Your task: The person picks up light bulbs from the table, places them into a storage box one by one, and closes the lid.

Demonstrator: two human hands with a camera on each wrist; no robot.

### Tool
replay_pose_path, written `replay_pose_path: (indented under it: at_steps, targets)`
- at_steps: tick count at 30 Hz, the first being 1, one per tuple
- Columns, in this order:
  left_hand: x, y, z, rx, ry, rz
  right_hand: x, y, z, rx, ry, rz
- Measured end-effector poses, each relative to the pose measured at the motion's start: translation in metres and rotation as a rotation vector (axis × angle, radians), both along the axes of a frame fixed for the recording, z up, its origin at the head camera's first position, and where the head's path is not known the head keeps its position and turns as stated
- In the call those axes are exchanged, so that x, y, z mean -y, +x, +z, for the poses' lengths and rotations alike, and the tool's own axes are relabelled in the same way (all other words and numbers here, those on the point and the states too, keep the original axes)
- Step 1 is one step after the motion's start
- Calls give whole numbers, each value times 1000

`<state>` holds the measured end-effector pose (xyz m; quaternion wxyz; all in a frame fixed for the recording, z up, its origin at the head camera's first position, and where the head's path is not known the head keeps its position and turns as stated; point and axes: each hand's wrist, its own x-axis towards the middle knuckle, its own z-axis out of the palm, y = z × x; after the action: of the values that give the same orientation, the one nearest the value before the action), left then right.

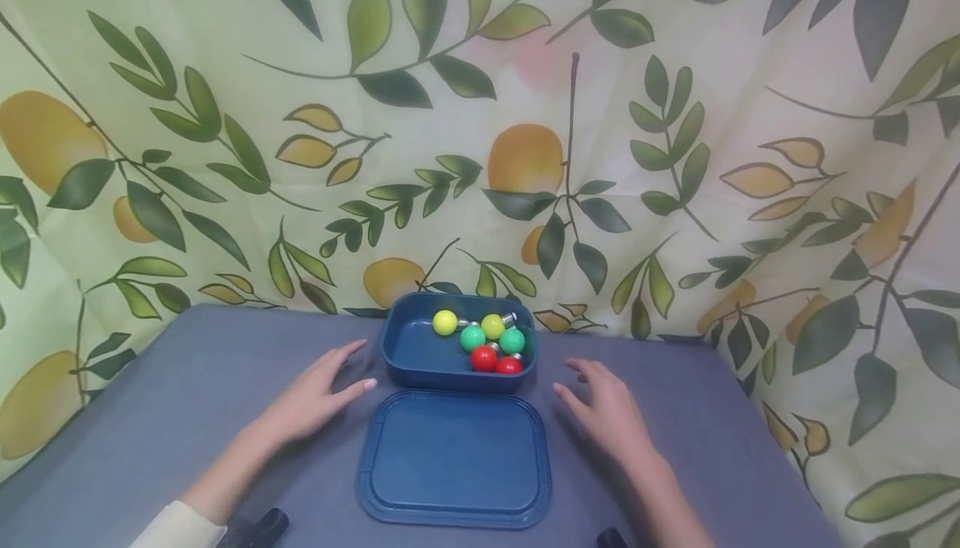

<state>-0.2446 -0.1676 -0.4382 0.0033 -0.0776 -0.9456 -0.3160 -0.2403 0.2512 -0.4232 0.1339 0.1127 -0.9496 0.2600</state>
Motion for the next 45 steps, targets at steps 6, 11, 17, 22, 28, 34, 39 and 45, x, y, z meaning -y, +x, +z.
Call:
replay_pose_path:
  at_steps: [6,11,17,22,28,34,39,45]
  targets:
    - [13,21,-8,6,-6,-46,-4,22,-16,138,-91,-18]
    - [13,33,-14,38,135,-60,-3,33,-32,216,-122,9]
    - [7,43,-25,55,271,-118,-5,39,-48,197,-84,92]
    - [10,48,-29,3,167,-199,-7,42,-55,116,-2,194]
    - [11,49,-30,35,26,-287,-10,41,-60,108,60,357]
    - [8,47,-33,-17,-50,-357,-10,41,-62,155,86,357]
    - [6,46,-37,-52,-49,-328,-9,41,-62,146,103,336]
    - [5,46,-39,-43,-17,-305,-12,43,-64,96,76,350]
